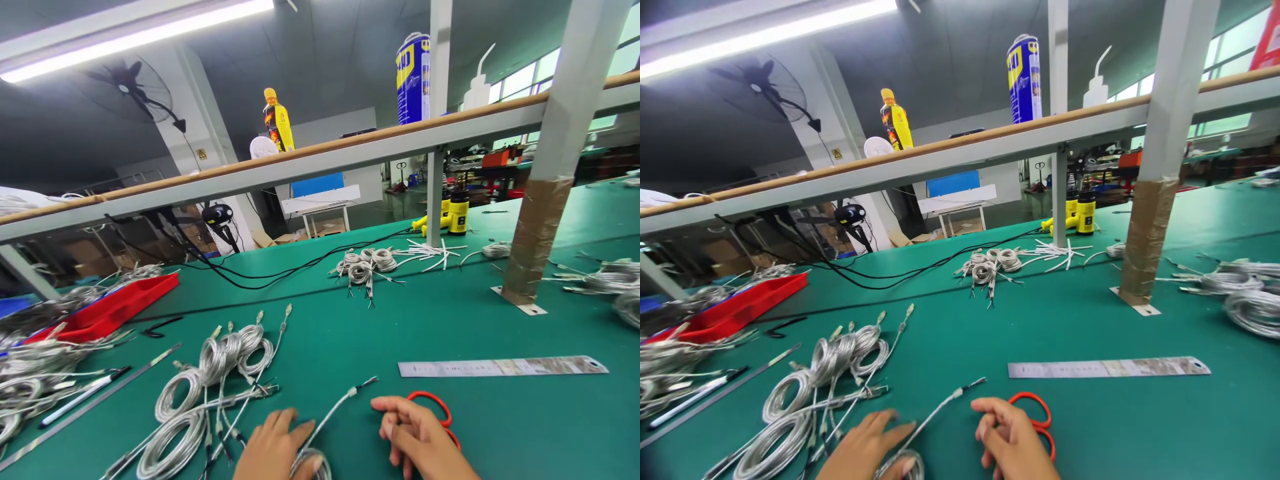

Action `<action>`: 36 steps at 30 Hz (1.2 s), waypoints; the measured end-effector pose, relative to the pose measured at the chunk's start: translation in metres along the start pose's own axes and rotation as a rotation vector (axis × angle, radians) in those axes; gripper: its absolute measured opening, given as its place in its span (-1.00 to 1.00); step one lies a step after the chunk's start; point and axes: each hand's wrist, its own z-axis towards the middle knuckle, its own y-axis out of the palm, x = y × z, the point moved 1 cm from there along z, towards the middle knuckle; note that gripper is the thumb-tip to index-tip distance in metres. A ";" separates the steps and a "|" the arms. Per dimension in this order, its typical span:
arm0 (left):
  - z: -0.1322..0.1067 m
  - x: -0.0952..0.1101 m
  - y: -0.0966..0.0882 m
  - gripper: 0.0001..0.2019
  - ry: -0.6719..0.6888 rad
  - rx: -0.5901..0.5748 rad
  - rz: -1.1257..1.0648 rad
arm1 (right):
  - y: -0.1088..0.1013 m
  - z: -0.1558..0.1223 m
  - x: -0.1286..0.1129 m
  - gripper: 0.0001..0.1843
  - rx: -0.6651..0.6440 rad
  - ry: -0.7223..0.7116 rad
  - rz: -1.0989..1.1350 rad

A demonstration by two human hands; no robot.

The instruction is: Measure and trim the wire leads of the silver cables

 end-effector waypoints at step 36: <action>0.038 0.079 0.054 -0.83 0.106 0.229 -0.930 | -0.015 0.012 -0.011 -0.75 0.101 -0.242 0.052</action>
